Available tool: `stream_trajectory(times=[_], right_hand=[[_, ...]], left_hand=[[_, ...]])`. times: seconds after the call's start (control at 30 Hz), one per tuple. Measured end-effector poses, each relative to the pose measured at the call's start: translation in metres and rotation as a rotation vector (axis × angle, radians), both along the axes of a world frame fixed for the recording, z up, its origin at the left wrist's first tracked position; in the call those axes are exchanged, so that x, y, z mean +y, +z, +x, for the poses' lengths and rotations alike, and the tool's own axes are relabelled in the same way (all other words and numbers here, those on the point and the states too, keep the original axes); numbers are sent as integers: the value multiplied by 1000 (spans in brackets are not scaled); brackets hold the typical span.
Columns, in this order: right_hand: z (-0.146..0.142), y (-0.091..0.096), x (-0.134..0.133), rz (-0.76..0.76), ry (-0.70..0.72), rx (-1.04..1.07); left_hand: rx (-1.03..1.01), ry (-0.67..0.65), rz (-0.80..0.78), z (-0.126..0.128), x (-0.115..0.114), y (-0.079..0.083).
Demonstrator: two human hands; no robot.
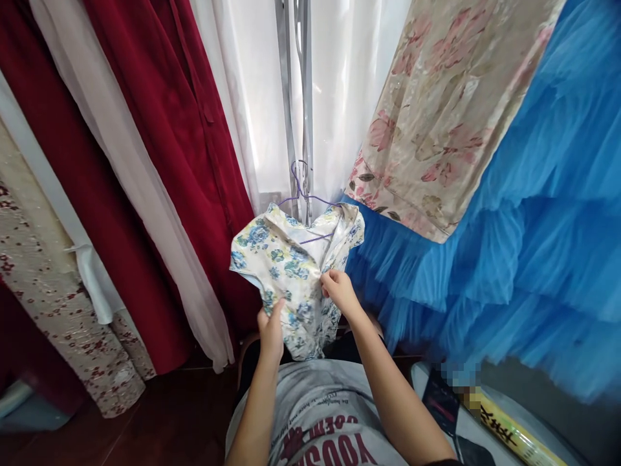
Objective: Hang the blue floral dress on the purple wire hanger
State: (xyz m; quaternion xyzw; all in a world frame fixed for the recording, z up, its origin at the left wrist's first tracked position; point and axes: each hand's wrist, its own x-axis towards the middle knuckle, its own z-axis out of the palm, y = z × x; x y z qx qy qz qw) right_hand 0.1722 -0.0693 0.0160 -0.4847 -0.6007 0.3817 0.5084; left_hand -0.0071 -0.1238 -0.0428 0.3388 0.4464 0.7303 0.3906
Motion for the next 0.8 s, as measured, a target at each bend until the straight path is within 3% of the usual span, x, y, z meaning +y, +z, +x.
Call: stream_trajectory(times=[0.13, 0.2, 0.3, 0.4, 0.5, 0.63, 0.8], right_hand=[[10, 0, -17, -27, 43, 10], [13, 1, -20, -34, 45, 14], [12, 3, -23, -36, 47, 20], [10, 4, -29, -31, 94, 15], [8, 6, -35, -40, 181, 41], [2, 17, -30, -60, 232, 160], [-16, 52, 9, -33, 132, 329]], left_hand=[[294, 512, 173, -24, 7, -9], [422, 581, 242, -21, 3, -7], [622, 350, 284, 11, -4, -4], [658, 63, 266, 55, -3, -4], [614, -28, 246, 78, 7, -5], [754, 1, 249, 66, 19, 0], [870, 38, 259, 37, 24, -9]])
